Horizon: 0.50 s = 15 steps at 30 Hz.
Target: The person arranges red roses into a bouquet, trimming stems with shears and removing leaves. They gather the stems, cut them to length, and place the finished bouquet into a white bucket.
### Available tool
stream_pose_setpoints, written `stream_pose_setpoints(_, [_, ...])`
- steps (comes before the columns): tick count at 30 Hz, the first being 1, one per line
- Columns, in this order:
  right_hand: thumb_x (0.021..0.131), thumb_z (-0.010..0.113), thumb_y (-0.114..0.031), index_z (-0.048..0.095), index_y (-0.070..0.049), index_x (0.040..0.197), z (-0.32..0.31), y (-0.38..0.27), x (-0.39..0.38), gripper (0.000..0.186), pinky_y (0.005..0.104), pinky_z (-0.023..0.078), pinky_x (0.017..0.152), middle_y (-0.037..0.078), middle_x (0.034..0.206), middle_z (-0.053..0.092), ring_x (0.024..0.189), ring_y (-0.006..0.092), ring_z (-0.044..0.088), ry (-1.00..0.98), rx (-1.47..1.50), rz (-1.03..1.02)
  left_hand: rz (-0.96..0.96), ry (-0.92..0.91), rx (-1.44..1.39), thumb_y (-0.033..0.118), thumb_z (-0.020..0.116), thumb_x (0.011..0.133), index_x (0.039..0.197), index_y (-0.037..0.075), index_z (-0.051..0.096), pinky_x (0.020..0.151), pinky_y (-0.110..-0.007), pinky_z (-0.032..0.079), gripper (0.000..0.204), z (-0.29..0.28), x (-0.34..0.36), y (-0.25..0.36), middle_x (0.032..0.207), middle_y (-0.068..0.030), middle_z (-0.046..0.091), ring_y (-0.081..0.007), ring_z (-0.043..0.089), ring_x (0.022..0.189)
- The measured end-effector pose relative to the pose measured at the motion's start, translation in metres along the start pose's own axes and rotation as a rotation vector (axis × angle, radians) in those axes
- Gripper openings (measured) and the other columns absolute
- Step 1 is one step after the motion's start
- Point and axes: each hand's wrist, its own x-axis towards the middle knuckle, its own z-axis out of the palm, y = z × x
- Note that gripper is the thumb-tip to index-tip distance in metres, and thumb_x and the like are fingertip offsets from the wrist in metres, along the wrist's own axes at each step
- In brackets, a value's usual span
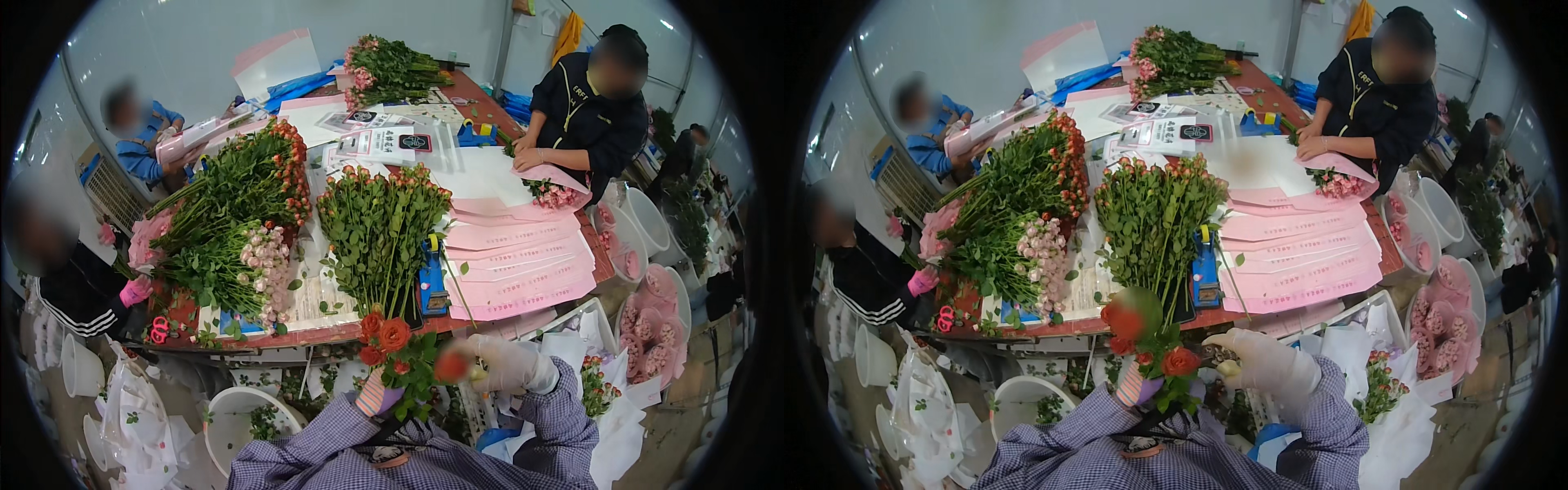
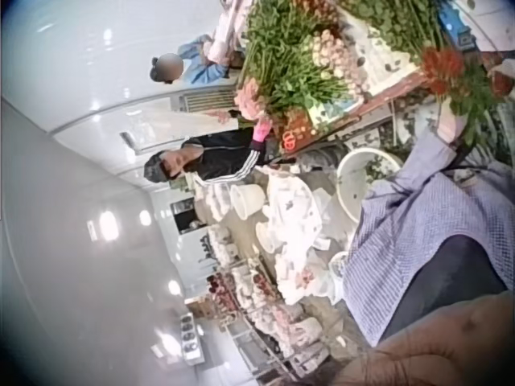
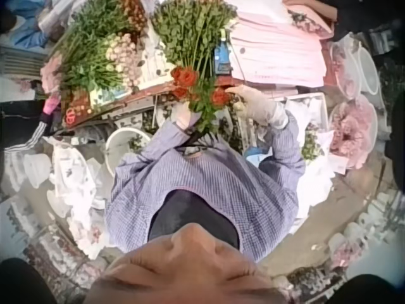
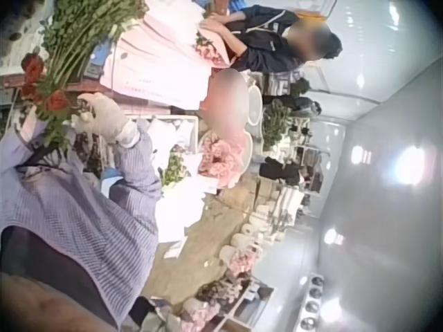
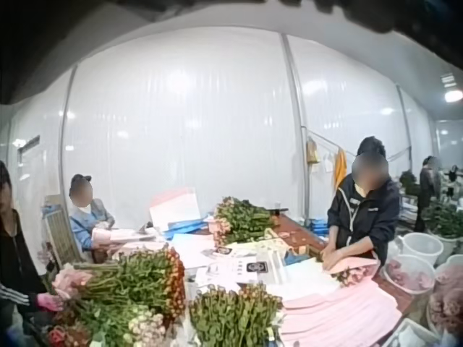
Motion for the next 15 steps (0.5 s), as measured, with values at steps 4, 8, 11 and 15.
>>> stream_pose_setpoints(4, [0.067, 0.06, -0.012, 0.046, -0.006, 0.114, -0.005, 0.004, 0.003, 0.05, 0.0328, 0.044, 0.075, 0.015, 0.094, 0.053, 0.088, 0.0255, 0.052, -0.084, 0.168, 0.138, -0.139, -0.013, 0.152, 0.014, 0.048, 0.082, 0.121, 0.007, 0.04, 0.091, -0.033, 0.038, 0.04, -0.004, -0.003, -0.005, 0.12, -0.0096, 0.046, -0.0218, 0.045, 0.109])
stream_pose_setpoints(8, [0.067, 0.06, -0.011, 0.045, -0.004, 0.114, -0.007, 0.029, 0.006, 0.05, 0.0306, 0.044, 0.076, 0.014, 0.097, 0.054, 0.09, 0.0217, 0.053, -0.133, 0.231, -0.011, -0.103, -0.041, 0.182, 0.012, 0.048, 0.082, 0.12, 0.006, 0.041, 0.09, -0.033, 0.039, 0.04, -0.003, 0.003, -0.01, 0.118, -0.01, 0.046, -0.0215, 0.046, 0.107])
stream_pose_setpoints(11, [0.064, 0.06, -0.009, 0.045, -0.004, 0.115, -0.027, 0.009, 0.006, 0.053, 0.0303, 0.043, 0.078, 0.013, 0.099, 0.055, 0.091, 0.0219, 0.053, -0.302, 0.351, 0.066, -0.069, -0.038, 0.175, 0.01, 0.048, 0.081, 0.12, 0.006, 0.041, 0.089, -0.033, 0.039, 0.039, -0.002, 0.002, -0.017, 0.117, -0.0103, 0.047, -0.0212, 0.047, 0.106])
stream_pose_setpoints(15, [0.06, 0.06, -0.007, 0.044, -0.004, 0.116, -0.017, 0.04, 0.004, 0.058, 0.0309, 0.043, 0.079, 0.013, 0.103, 0.054, 0.092, 0.0225, 0.053, -0.432, 0.415, -0.033, -0.028, -0.061, 0.176, 0.008, 0.049, 0.08, 0.119, 0.005, 0.042, 0.088, -0.032, 0.04, 0.039, 0.0, 0.005, -0.018, 0.116, -0.0107, 0.048, -0.0209, 0.048, 0.105])
